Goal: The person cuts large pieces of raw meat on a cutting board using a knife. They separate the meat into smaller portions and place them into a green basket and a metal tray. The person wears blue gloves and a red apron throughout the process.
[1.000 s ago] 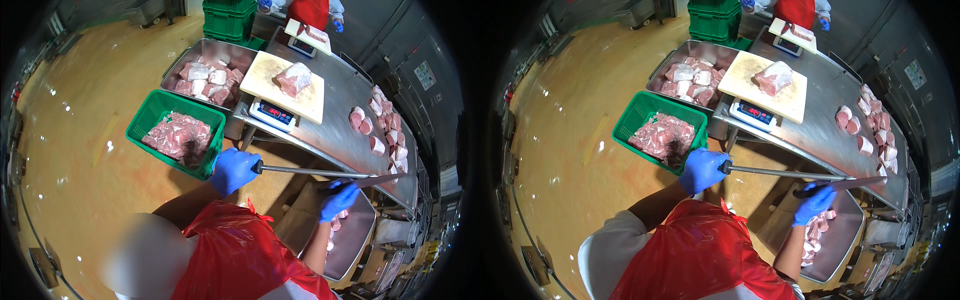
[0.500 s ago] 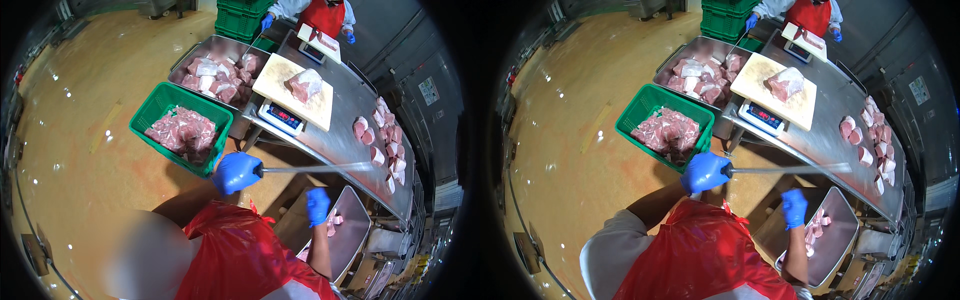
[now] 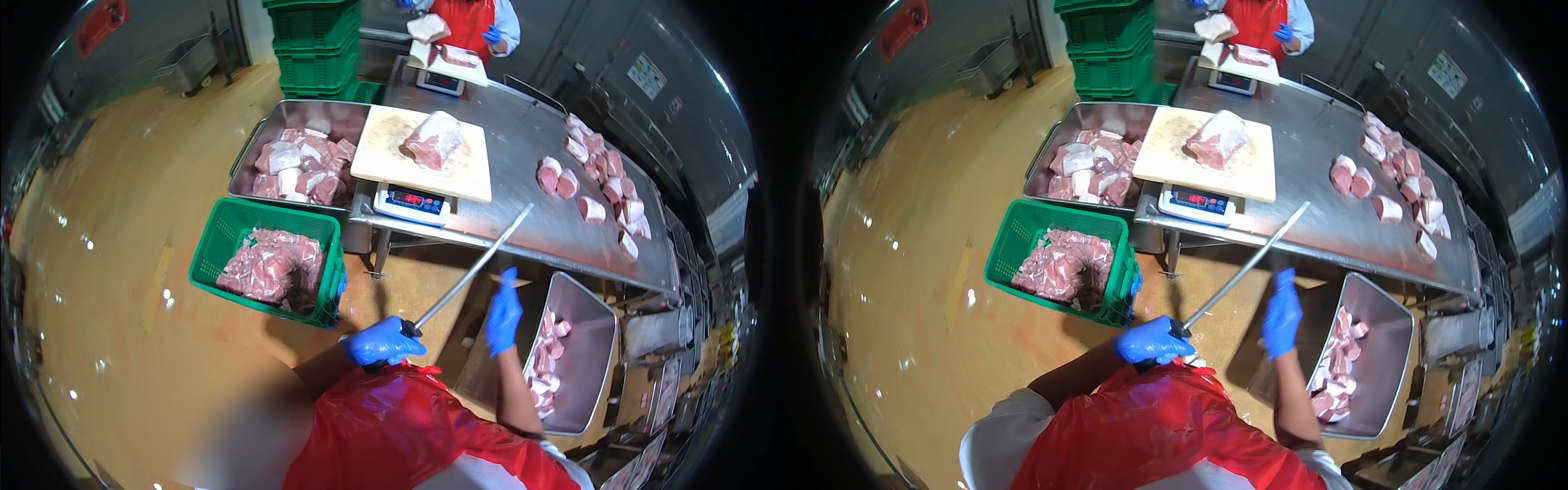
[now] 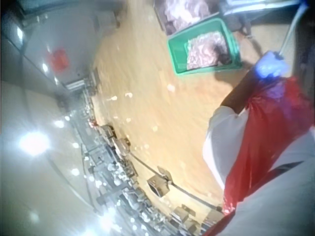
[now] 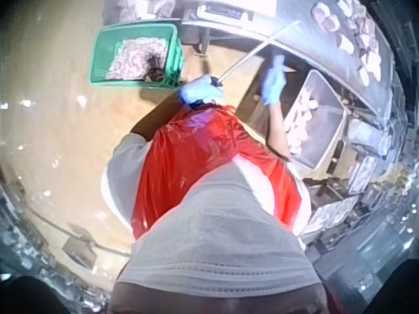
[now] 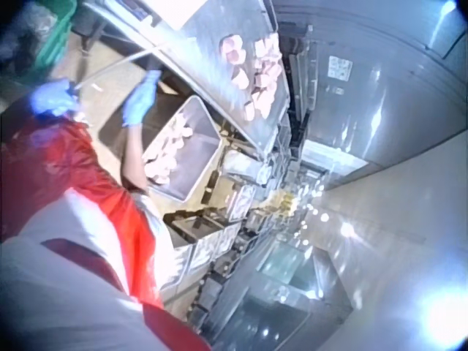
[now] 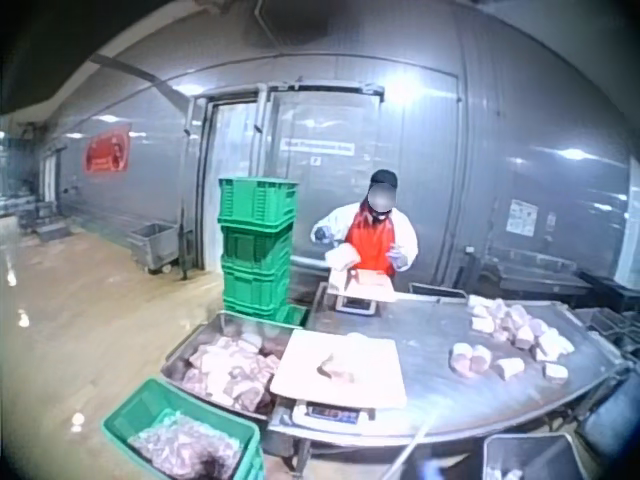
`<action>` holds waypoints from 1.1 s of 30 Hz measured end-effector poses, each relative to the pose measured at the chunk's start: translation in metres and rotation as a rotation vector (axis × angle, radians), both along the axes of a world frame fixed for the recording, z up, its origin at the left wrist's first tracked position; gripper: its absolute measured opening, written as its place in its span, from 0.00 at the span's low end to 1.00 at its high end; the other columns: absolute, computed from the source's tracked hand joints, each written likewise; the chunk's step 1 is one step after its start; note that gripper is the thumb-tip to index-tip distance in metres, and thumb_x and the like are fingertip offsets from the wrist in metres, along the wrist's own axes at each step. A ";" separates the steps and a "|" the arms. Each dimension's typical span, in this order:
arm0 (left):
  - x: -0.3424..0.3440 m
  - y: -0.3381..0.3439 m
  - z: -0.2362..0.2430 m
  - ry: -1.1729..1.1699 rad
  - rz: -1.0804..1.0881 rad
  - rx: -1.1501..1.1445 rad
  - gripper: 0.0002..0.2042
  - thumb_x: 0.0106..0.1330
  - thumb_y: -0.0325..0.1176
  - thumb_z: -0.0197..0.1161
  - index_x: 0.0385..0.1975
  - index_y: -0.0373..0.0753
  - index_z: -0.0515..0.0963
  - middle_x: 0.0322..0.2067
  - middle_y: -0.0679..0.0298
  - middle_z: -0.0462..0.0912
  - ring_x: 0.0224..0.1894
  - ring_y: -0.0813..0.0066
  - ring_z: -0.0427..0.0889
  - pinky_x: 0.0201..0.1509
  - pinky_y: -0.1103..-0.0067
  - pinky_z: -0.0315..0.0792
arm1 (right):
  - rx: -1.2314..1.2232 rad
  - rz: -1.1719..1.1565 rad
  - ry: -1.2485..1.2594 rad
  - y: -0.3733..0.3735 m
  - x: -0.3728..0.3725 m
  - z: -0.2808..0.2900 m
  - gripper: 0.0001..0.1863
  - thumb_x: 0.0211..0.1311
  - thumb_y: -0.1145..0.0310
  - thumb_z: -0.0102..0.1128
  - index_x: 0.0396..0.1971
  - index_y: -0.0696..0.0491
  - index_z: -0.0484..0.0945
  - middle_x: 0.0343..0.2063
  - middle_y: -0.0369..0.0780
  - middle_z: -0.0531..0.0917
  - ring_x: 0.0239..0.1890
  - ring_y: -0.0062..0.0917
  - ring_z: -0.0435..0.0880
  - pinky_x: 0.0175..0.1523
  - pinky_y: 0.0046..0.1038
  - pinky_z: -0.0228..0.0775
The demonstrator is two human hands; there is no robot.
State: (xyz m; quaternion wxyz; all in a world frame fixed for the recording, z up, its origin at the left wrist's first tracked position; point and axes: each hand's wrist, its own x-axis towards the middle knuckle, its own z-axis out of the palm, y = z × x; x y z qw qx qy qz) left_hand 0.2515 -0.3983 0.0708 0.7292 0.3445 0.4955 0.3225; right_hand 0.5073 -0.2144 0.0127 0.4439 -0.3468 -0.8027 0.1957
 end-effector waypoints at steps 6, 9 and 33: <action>0.012 0.011 -0.002 -0.053 -0.052 0.010 0.12 0.67 0.36 0.69 0.25 0.39 0.76 0.15 0.71 0.73 0.15 0.86 0.67 0.19 0.82 0.60 | 0.079 -0.035 -0.032 -0.022 -0.006 0.021 0.23 0.73 0.70 0.52 0.65 0.56 0.71 0.53 0.47 0.82 0.35 0.29 0.82 0.40 0.30 0.75; 0.022 0.021 0.006 0.086 -0.152 0.041 0.13 0.65 0.37 0.70 0.22 0.41 0.77 0.16 0.73 0.72 0.17 0.86 0.69 0.20 0.80 0.61 | 0.145 -0.158 0.004 0.008 -0.002 -0.003 0.23 0.73 0.67 0.52 0.66 0.55 0.71 0.41 0.47 0.85 0.31 0.34 0.85 0.37 0.32 0.76; -0.009 0.050 0.055 1.506 0.362 1.087 0.04 0.54 0.33 0.66 0.20 0.47 0.79 0.18 0.58 0.80 0.20 0.54 0.80 0.23 0.63 0.72 | -0.231 -0.082 0.463 -0.023 0.014 0.107 0.16 0.78 0.59 0.50 0.34 0.57 0.75 0.16 0.38 0.74 0.18 0.26 0.76 0.26 0.29 0.69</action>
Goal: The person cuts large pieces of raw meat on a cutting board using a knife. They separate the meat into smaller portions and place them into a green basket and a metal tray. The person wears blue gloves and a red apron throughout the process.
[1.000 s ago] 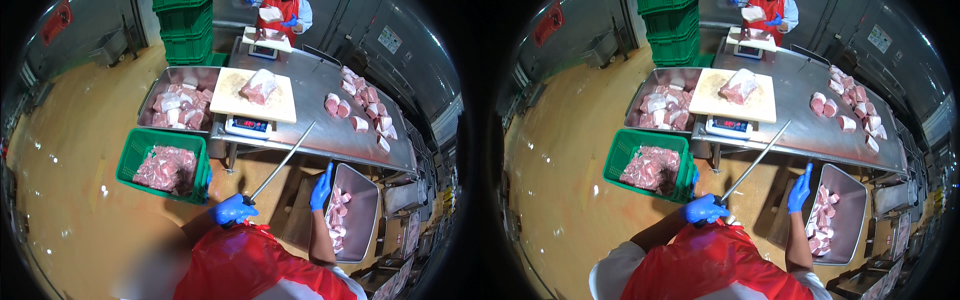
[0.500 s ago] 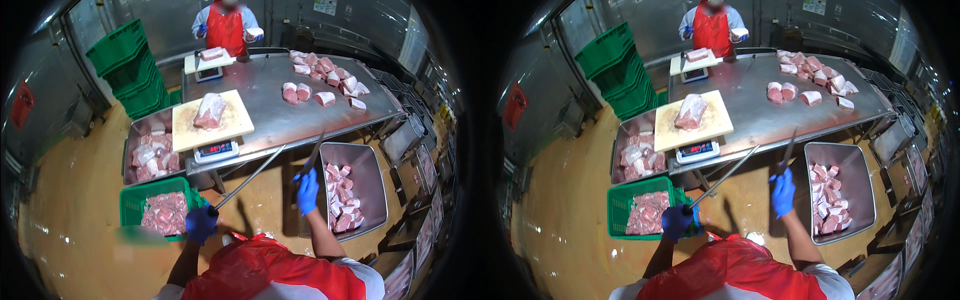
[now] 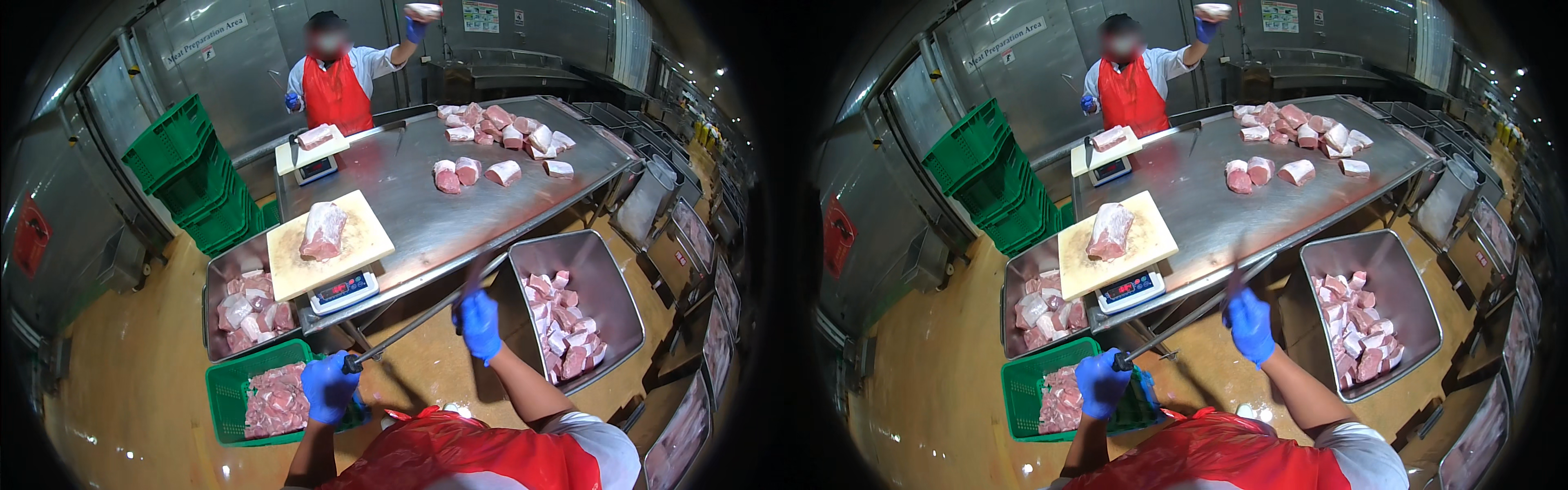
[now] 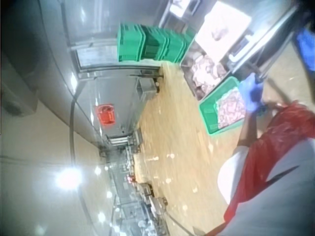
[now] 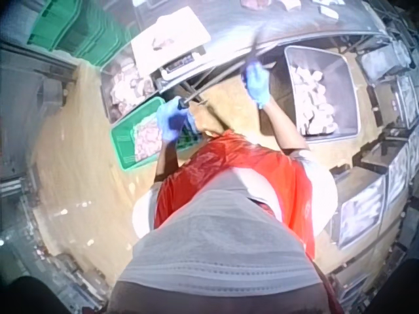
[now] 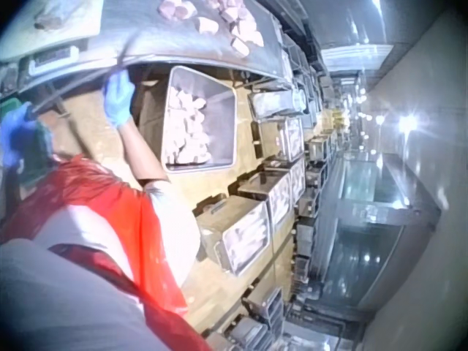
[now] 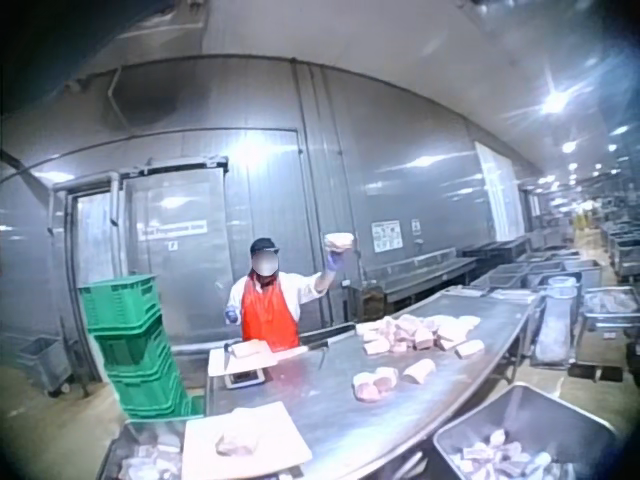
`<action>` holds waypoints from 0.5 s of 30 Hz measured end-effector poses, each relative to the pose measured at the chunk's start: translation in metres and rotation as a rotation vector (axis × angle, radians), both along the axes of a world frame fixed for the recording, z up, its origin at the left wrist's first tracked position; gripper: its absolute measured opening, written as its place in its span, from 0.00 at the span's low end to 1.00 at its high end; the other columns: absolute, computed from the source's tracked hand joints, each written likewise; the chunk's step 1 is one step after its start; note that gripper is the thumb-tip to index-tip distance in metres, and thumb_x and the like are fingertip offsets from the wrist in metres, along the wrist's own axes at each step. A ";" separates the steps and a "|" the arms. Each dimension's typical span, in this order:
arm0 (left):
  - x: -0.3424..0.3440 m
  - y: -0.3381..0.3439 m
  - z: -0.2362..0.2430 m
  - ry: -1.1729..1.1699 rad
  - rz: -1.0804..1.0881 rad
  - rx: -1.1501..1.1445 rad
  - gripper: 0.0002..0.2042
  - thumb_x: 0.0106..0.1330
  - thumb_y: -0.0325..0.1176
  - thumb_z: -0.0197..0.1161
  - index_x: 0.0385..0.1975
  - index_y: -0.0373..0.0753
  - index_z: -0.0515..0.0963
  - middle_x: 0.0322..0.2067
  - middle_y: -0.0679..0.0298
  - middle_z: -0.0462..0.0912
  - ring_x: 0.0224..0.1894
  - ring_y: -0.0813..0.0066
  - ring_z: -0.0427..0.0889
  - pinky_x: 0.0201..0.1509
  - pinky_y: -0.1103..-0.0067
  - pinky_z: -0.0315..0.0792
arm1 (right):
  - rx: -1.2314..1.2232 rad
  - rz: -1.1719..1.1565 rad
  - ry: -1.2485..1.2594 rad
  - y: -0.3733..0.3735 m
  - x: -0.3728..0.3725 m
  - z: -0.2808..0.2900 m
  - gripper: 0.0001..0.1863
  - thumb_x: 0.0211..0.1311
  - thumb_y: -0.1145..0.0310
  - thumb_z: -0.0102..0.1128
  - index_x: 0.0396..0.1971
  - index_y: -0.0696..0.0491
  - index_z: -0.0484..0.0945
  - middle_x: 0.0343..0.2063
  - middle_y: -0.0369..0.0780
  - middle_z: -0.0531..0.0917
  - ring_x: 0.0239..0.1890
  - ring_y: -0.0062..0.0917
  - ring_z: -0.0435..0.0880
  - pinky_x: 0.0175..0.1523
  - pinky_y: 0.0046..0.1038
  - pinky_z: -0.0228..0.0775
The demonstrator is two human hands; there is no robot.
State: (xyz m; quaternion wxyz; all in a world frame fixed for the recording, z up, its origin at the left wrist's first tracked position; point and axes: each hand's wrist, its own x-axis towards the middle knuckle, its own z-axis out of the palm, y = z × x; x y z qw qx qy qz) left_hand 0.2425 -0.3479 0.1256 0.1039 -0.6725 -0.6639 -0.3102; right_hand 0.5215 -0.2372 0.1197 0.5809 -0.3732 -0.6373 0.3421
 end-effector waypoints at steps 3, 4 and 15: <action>-0.006 -0.004 0.002 0.021 -0.006 -0.033 0.04 0.53 0.34 0.67 0.20 0.47 0.79 0.18 0.58 0.80 0.20 0.54 0.80 0.24 0.64 0.72 | 0.248 0.357 -1.260 -0.013 0.057 -0.111 0.11 0.69 0.63 0.59 0.29 0.52 0.74 0.22 0.46 0.77 0.23 0.45 0.79 0.28 0.41 0.72; -0.012 -0.007 0.000 0.044 0.017 -0.041 0.04 0.53 0.34 0.67 0.20 0.47 0.79 0.18 0.58 0.80 0.20 0.54 0.80 0.24 0.63 0.72 | 0.260 0.326 -1.141 -0.018 0.055 -0.113 0.11 0.69 0.63 0.59 0.28 0.52 0.74 0.22 0.46 0.77 0.23 0.45 0.79 0.28 0.42 0.72; -0.016 -0.002 0.017 -0.212 -0.018 -0.332 0.09 0.59 0.36 0.68 0.21 0.42 0.78 0.20 0.54 0.80 0.20 0.56 0.80 0.27 0.67 0.72 | 0.269 0.307 -1.117 0.001 0.060 -0.127 0.18 0.73 0.50 0.54 0.35 0.51 0.75 0.22 0.49 0.82 0.22 0.46 0.81 0.28 0.45 0.74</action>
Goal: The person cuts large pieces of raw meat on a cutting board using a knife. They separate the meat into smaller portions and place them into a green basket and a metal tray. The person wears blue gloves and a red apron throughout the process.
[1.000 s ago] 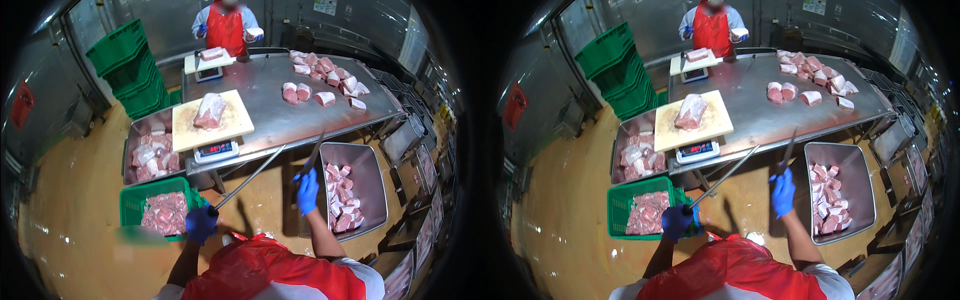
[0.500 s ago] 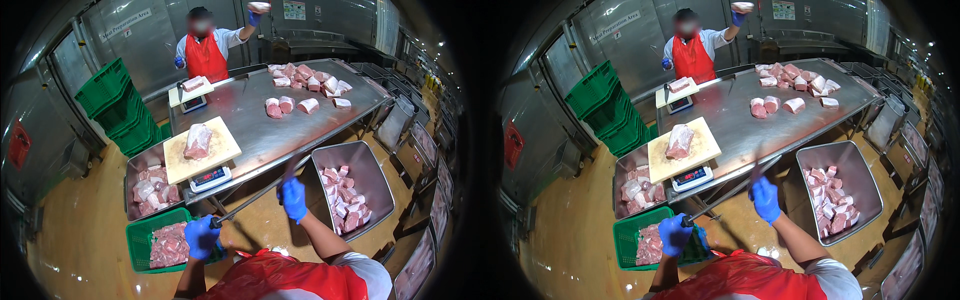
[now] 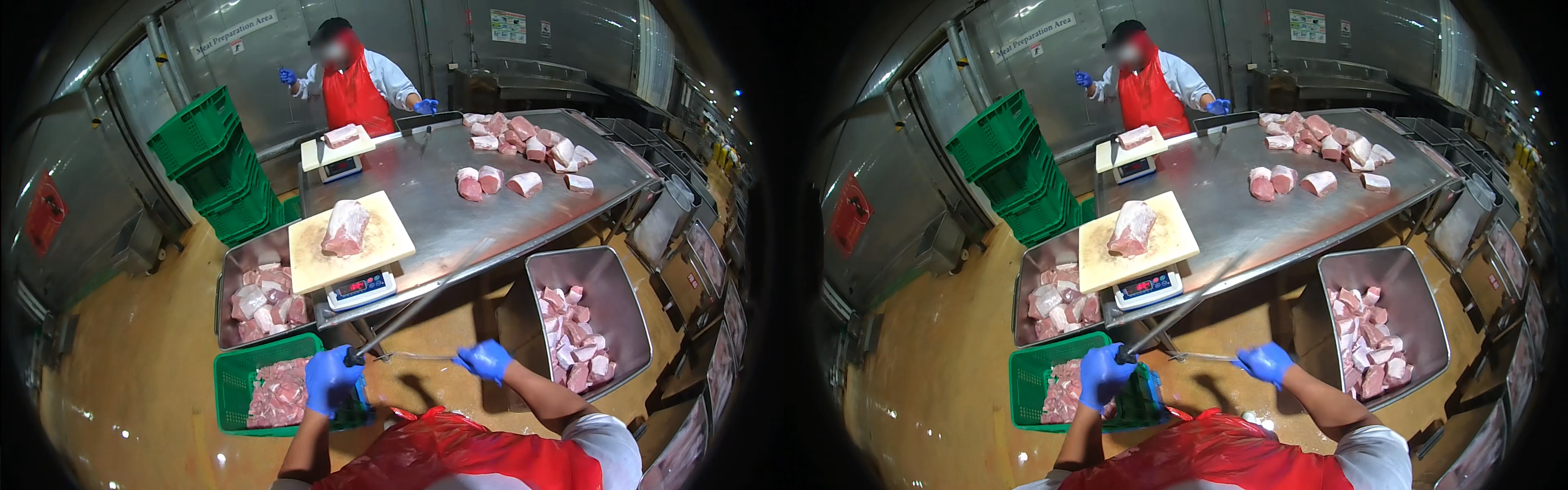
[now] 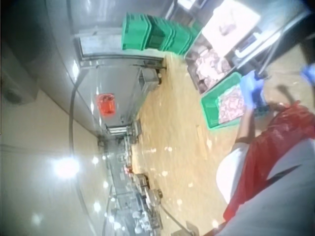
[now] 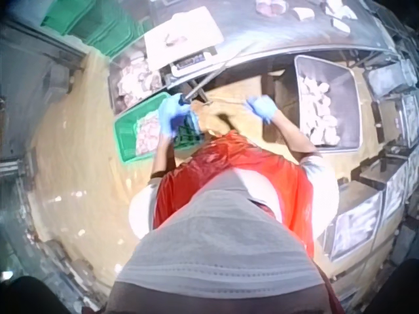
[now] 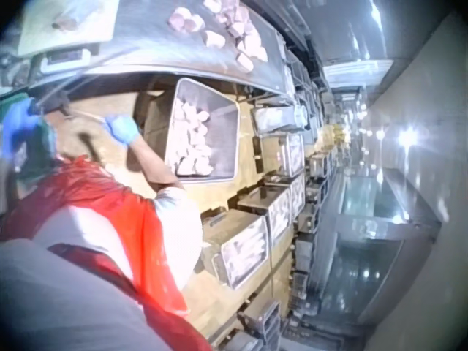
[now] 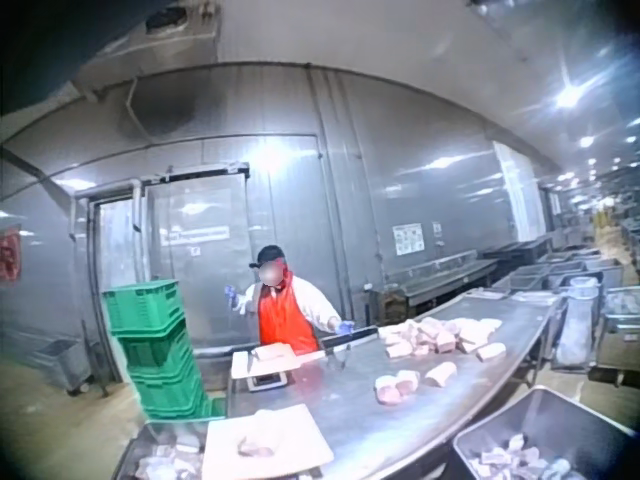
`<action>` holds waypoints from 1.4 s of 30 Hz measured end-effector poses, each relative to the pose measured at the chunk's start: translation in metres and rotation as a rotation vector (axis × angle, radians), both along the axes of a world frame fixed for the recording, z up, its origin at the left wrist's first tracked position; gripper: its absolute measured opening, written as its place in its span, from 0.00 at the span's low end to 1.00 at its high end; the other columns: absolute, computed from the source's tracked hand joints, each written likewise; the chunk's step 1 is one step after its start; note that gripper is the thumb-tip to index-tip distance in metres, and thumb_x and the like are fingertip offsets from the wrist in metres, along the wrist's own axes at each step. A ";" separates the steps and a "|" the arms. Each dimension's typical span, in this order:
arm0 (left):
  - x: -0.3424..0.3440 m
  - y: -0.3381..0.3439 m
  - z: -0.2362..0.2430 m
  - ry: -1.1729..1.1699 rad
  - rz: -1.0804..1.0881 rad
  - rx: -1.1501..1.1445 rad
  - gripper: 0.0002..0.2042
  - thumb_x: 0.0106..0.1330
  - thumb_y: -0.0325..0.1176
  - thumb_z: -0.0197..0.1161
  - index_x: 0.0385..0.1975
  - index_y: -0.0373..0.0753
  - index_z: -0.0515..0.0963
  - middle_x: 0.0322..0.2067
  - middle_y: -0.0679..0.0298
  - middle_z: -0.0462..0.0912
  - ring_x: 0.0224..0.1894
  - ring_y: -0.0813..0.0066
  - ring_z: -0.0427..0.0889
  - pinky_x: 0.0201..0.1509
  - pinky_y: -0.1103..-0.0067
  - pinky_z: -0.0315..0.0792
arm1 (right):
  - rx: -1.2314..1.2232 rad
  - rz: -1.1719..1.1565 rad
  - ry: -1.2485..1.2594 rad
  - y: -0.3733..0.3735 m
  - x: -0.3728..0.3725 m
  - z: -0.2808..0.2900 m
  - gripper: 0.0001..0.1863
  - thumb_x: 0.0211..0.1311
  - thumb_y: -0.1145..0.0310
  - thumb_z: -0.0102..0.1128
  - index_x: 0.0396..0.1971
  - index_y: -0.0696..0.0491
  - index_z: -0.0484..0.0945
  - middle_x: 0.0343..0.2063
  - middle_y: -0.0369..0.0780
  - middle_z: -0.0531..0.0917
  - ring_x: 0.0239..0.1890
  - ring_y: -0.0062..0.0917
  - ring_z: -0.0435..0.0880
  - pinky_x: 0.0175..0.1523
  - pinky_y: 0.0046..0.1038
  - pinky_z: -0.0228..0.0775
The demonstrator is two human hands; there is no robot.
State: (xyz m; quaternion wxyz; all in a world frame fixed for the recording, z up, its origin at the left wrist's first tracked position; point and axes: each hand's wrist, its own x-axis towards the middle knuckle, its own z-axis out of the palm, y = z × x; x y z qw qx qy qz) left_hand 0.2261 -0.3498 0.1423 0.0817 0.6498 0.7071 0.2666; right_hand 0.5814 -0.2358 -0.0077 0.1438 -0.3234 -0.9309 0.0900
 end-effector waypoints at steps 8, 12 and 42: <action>0.029 -0.027 -0.109 -1.233 -0.156 -0.749 0.14 0.66 0.38 0.69 0.22 0.42 0.74 0.16 0.72 0.72 0.16 0.85 0.69 0.21 0.82 0.64 | -0.100 -0.056 0.505 -0.061 -0.099 0.052 0.32 0.69 0.63 0.58 0.73 0.40 0.64 0.36 0.50 0.77 0.33 0.47 0.80 0.39 0.45 0.76; 0.045 -0.033 -0.053 -1.047 -0.309 -0.776 0.13 0.68 0.37 0.69 0.24 0.42 0.74 0.16 0.73 0.72 0.16 0.86 0.68 0.20 0.82 0.61 | 0.022 0.073 -0.020 -0.037 -0.086 0.076 0.28 0.72 0.68 0.54 0.70 0.51 0.66 0.37 0.49 0.79 0.33 0.36 0.80 0.41 0.36 0.77; -0.011 -0.033 0.001 -0.065 0.331 0.019 0.08 0.57 0.42 0.66 0.29 0.46 0.85 0.25 0.54 0.84 0.27 0.50 0.84 0.30 0.63 0.76 | 0.069 0.113 0.763 0.051 -0.103 0.087 0.14 0.76 0.58 0.53 0.35 0.53 0.74 0.22 0.41 0.79 0.18 0.36 0.76 0.27 0.33 0.72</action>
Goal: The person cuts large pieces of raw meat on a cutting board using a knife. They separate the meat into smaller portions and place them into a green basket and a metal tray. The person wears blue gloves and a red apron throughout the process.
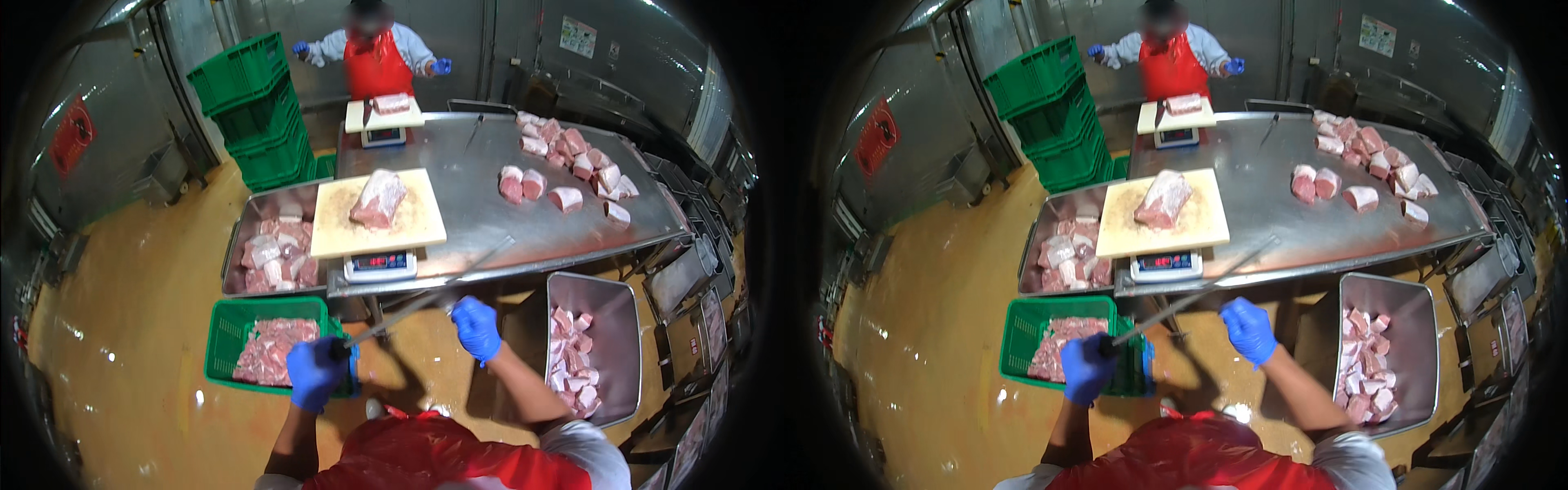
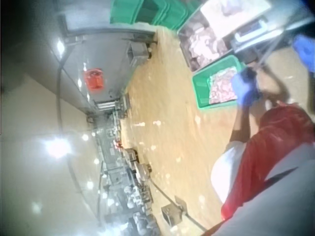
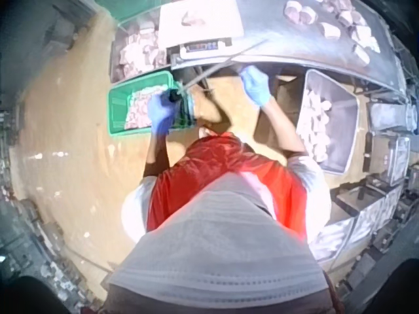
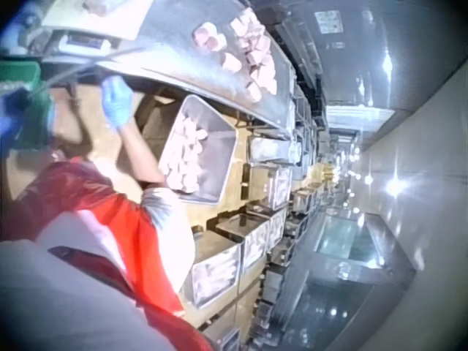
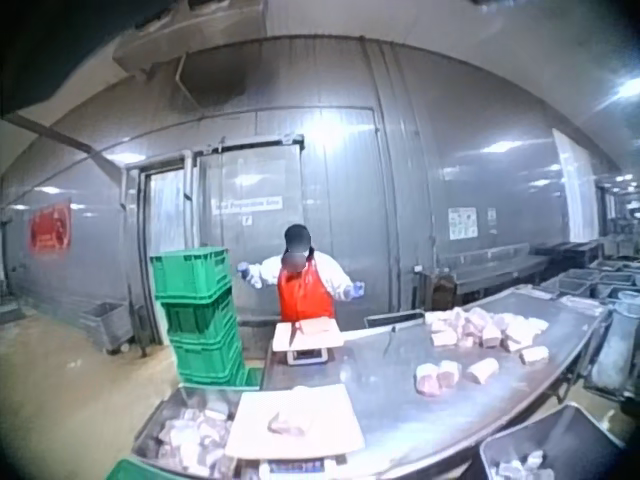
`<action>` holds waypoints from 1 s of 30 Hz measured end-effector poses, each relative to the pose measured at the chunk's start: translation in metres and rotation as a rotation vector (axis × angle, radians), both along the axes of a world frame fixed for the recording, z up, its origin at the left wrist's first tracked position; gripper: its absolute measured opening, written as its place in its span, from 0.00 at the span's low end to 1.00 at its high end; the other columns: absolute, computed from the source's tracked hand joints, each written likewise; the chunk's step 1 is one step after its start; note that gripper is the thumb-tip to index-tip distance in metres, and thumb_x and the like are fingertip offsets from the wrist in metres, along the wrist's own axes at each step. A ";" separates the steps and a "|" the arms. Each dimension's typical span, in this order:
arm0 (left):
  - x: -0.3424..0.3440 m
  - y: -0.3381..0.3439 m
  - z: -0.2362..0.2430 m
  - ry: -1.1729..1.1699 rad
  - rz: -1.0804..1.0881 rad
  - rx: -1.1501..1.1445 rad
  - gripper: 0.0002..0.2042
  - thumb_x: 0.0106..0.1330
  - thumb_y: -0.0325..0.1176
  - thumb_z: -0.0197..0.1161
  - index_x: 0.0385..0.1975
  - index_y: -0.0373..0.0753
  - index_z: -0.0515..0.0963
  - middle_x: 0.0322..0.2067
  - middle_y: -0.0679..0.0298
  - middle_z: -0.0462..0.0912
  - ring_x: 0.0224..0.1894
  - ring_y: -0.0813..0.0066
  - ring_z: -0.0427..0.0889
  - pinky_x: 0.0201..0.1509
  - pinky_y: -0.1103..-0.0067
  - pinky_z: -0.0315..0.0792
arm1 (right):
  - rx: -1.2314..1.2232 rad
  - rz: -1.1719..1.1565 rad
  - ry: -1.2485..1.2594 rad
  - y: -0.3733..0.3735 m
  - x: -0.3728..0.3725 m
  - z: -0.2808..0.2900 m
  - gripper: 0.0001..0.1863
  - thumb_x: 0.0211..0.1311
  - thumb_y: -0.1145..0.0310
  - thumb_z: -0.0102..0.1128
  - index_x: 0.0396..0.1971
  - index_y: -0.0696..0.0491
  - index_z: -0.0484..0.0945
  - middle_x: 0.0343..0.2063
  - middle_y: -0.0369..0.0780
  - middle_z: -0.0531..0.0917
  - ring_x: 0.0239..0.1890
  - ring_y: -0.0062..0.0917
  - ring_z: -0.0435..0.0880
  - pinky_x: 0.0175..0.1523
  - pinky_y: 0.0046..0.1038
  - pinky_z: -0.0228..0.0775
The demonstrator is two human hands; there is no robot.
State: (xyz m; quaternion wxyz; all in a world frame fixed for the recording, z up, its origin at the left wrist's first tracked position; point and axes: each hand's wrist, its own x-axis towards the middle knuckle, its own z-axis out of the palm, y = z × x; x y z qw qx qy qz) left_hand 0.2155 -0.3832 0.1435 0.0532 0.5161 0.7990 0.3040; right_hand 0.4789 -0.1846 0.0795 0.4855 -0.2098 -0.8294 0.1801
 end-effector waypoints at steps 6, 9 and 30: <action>-0.063 -0.110 -0.146 -0.150 0.506 -0.291 0.14 0.60 0.45 0.64 0.27 0.38 0.85 0.26 0.45 0.83 0.31 0.43 0.84 0.35 0.58 0.77 | -0.413 -0.262 -0.726 -0.030 0.150 -0.137 0.18 0.74 0.54 0.54 0.29 0.53 0.76 0.23 0.54 0.80 0.25 0.55 0.80 0.30 0.50 0.71; -0.058 -0.192 -0.242 -0.413 0.651 -0.296 0.14 0.61 0.40 0.63 0.26 0.33 0.82 0.24 0.43 0.81 0.30 0.43 0.84 0.32 0.58 0.74 | -0.744 -0.487 -0.330 -0.059 0.181 -0.153 0.19 0.78 0.59 0.51 0.26 0.54 0.73 0.15 0.38 0.73 0.16 0.24 0.71 0.22 0.33 0.63; -0.084 -0.067 -0.246 0.074 0.630 -0.471 0.13 0.61 0.36 0.65 0.43 0.40 0.83 0.41 0.49 0.86 0.43 0.51 0.85 0.46 0.61 0.78 | -0.949 -0.272 -0.145 0.029 0.123 -0.179 0.17 0.79 0.59 0.51 0.30 0.54 0.75 0.16 0.34 0.74 0.17 0.16 0.69 0.23 0.27 0.63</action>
